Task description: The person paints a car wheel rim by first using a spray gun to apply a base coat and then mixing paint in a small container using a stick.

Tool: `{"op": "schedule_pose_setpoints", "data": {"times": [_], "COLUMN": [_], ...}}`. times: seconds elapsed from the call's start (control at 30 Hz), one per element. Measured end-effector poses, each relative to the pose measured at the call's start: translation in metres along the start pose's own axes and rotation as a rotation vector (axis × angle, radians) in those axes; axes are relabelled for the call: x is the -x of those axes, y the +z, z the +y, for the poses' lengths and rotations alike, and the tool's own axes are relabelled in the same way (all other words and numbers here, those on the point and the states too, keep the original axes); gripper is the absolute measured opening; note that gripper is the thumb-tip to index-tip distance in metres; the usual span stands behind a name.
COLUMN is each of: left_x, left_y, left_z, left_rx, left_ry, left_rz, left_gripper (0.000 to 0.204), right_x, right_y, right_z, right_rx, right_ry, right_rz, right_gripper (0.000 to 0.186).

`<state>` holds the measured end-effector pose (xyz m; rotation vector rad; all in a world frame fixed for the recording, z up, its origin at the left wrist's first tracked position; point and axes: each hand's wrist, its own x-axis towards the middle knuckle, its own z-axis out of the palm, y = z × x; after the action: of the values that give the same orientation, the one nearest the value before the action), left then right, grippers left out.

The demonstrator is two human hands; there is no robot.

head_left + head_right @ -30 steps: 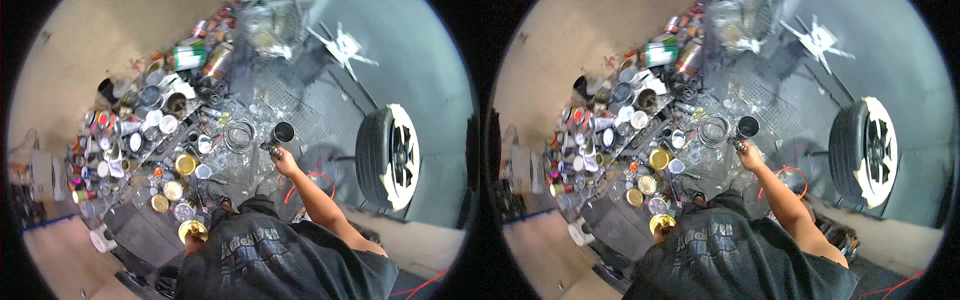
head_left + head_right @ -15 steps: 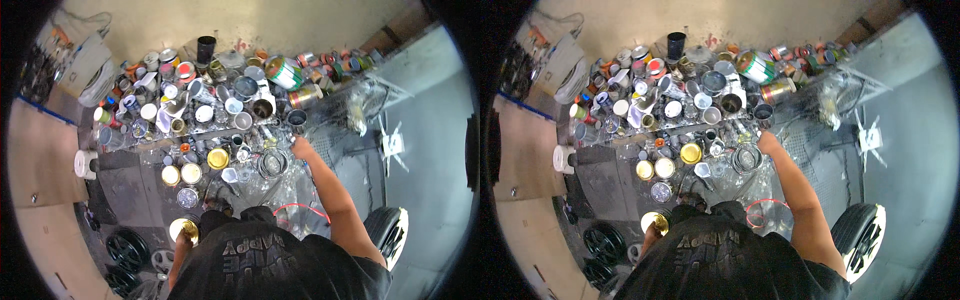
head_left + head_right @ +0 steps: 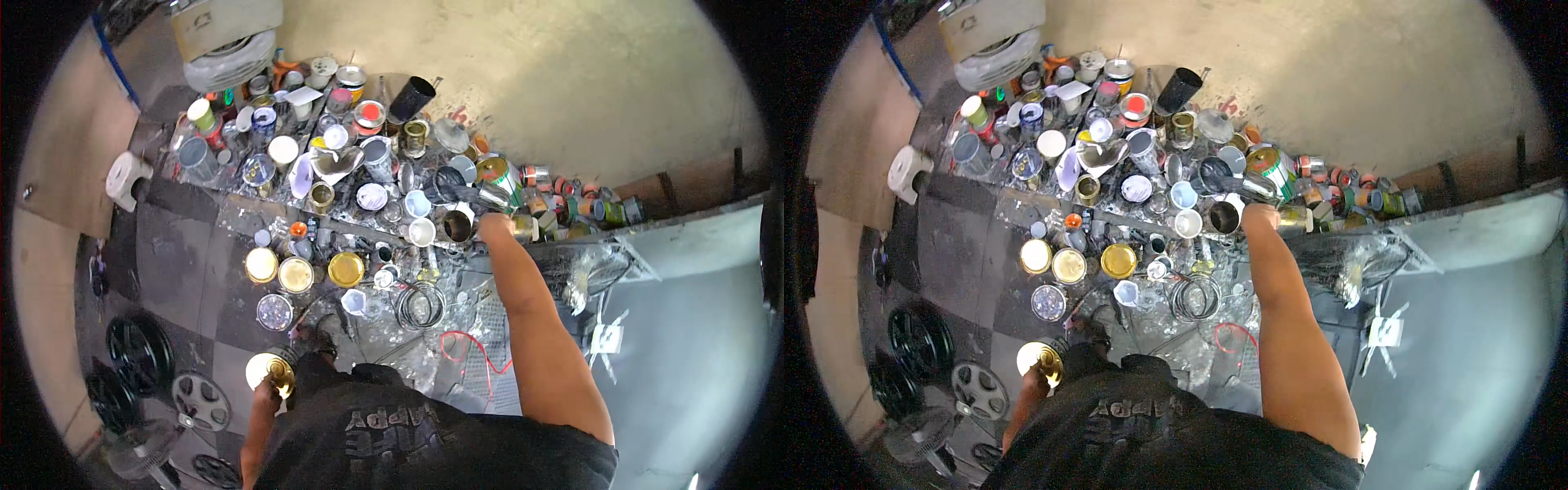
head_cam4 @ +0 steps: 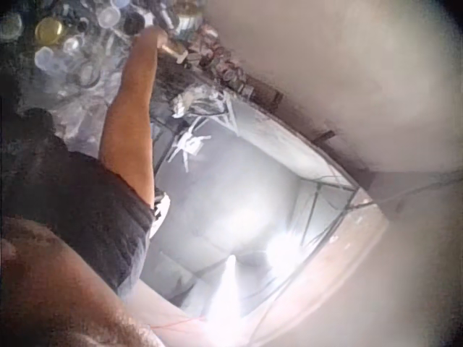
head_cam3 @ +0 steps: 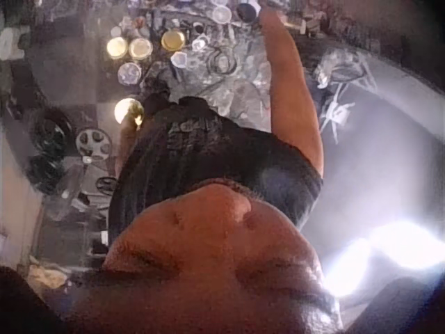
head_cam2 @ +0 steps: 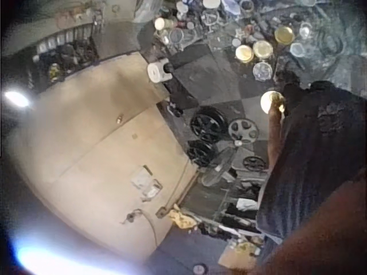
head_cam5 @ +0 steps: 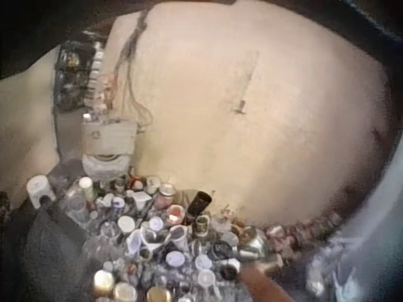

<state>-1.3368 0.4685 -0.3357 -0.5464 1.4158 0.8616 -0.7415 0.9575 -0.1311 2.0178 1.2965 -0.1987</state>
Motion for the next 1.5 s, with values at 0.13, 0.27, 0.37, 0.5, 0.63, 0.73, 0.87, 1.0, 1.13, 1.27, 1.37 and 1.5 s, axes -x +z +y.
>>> {"op": "schedule_pose_setpoints", "data": {"times": [0.13,0.27,0.37,0.5,0.63,0.73,0.87,1.0,1.13,1.27,1.37,1.5], "left_x": [0.009,-0.035,-0.035,-0.045,-0.032,-0.024,-0.009,0.017,0.040,0.022,0.074,0.095], "left_y": [-0.015,-0.041,-0.058,-0.063,-0.026,0.001,0.050,0.102,0.156,0.189,0.249,0.282], "left_z": [-0.002,-0.020,-0.003,-0.009,0.004,0.004,-0.003,-0.026,-0.066,-0.072,-0.159,-0.198], "left_rx": [-0.159,-0.206,-0.703,-0.525,-0.706,-0.850,-1.111,-1.363,-1.242,-1.387,-1.460,-1.426], "left_ry": [-0.024,0.035,0.065,0.257,0.201,0.208,0.256,0.308,0.392,0.537,0.556,0.548], "left_rz": [-0.048,0.039,-0.092,-0.042,-0.022,-0.030,-0.053,-0.099,-0.147,-0.141,-0.337,-0.499], "left_gripper": [0.022,0.034,0.048,0.027,0.028,0.031,0.036,0.043,0.055,0.068,0.060,0.060], "right_x": [0.015,0.010,0.038,0.121,0.159,0.222,0.313,0.381,0.420,0.452,0.469,0.498], "right_y": [-0.030,-0.027,-0.007,0.049,0.180,0.216,0.237,0.261,0.297,0.318,0.365,0.379], "right_z": [-0.005,0.027,0.051,0.086,0.165,0.212,0.289,0.329,0.348,0.352,0.353,0.330], "right_rx": [0.216,-0.084,-0.766,-1.351,-1.445,-1.804,-1.595,-1.643,-1.655,-1.643,-1.549,-1.494], "right_ry": [0.012,-0.242,-0.167,-0.125,-0.033,0.103,0.360,0.373,0.281,0.280,0.312,0.206], "right_rz": [0.039,0.316,0.190,0.371,0.808,0.873,0.835,0.840,1.016,0.974,0.938,0.883], "right_gripper": [0.044,0.036,0.030,0.033,0.030,0.031,0.025,0.032,0.039,0.025,0.029,0.040]}}
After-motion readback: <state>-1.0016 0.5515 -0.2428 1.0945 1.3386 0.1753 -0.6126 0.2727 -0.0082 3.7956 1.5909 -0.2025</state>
